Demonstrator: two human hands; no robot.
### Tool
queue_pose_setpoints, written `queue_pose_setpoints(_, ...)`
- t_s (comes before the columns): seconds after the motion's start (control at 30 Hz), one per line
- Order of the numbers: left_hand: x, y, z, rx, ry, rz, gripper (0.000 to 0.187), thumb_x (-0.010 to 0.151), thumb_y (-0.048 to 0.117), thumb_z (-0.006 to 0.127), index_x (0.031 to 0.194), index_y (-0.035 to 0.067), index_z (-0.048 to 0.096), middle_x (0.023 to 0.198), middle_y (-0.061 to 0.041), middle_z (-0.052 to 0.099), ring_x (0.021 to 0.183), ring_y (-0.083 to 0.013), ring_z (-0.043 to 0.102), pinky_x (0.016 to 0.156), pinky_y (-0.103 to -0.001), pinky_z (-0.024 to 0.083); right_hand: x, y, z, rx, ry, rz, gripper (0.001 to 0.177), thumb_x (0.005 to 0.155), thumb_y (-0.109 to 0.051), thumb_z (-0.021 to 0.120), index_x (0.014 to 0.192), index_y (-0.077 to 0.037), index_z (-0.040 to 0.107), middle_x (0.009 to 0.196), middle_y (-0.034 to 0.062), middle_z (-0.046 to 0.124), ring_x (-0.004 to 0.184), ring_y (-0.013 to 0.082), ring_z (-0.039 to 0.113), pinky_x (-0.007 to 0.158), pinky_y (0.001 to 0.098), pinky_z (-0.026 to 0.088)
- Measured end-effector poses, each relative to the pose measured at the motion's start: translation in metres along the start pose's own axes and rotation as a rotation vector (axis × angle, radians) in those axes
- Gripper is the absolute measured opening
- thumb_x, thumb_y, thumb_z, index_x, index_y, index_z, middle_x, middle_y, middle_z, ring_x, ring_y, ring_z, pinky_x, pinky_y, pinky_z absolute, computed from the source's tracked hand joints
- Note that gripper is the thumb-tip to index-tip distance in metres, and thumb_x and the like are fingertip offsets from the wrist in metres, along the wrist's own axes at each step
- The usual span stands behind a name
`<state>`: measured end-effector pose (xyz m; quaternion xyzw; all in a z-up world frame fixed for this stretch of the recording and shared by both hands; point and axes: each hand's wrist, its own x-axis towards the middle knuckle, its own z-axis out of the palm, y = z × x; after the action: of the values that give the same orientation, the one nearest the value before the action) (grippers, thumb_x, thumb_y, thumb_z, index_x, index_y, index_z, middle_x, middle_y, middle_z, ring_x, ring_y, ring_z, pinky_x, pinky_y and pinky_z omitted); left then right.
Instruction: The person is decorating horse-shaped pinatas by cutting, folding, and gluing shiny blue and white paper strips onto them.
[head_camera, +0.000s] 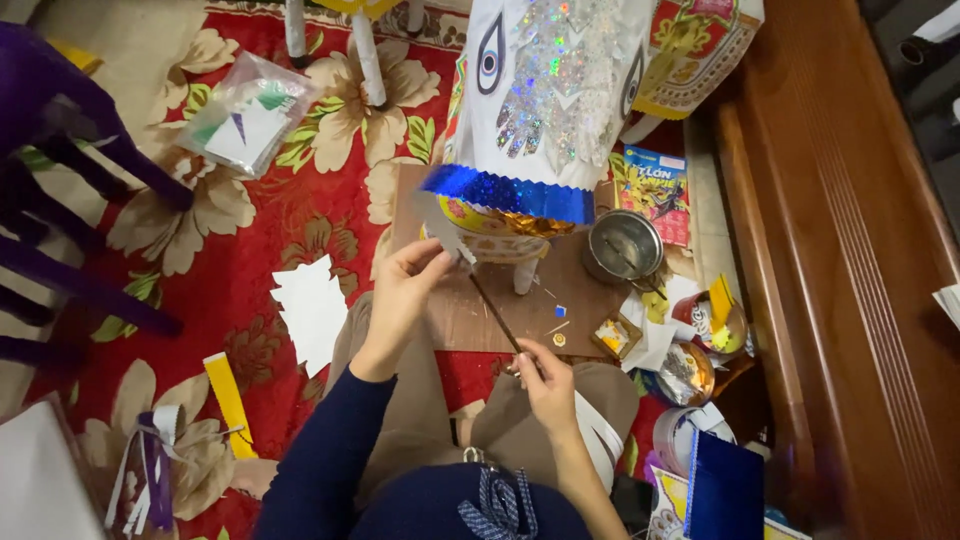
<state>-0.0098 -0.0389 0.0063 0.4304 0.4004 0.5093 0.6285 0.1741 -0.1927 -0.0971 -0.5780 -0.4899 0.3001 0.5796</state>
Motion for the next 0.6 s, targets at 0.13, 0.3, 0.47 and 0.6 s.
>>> queue_pose_setpoints(0.13,0.004,-0.014,0.003,0.039,0.013,-0.003,0.016,0.089,0.005,0.071,0.104,0.001,0.073,0.083,-0.007,0.071,0.075,-0.0104,0.066,0.070,-0.025,0.060,-0.002,0.003,0.000,-0.012,0.015,-0.008,0.024,0.093,0.000,0.057,0.112,-0.002,0.072,0.067,0.0119,0.071,0.045,0.0133,0.056,0.049,0.0263,0.049)
queue_pose_setpoints(0.3,0.001,-0.002,0.015,0.127,0.006,0.051,0.017,0.091,0.005,0.067,0.106,0.004,0.074,0.085,-0.009,0.073,0.080,-0.0127,0.068,0.075,-0.030,0.059,-0.007,0.028,-0.008,-0.041,0.032,0.045,0.024,0.092,0.001,0.058,0.111,-0.003,0.073,0.070,0.0121,0.073,0.046,0.0142,0.061,0.045,0.0247,0.048)
queue_pose_setpoints(0.47,-0.002,0.024,0.014,0.658,-0.111,0.175,0.032,0.094,0.022,0.067,0.120,0.003,0.067,0.109,-0.022,0.070,0.108,-0.0327,0.066,0.090,-0.044,0.052,-0.012,0.039,-0.045,0.045,0.183,0.258,0.024,0.093,0.001,0.056,0.115,0.000,0.067,0.076,0.0152,0.071,0.053,0.0158,0.062,0.045,0.0235,0.047)
queue_pose_setpoints(0.6,-0.019,-0.035,0.019,1.058,-0.340,0.123,0.026,0.093,0.035,0.066,0.105,0.015,0.077,0.095,-0.009,0.077,0.094,-0.0304,0.073,0.083,-0.040,0.057,-0.011,0.044,-0.061,0.094,0.214,0.331,0.022,0.093,-0.003,0.059,0.114,-0.004,0.067,0.076,0.0142,0.071,0.055,0.0151,0.062,0.040,0.0193,0.043)
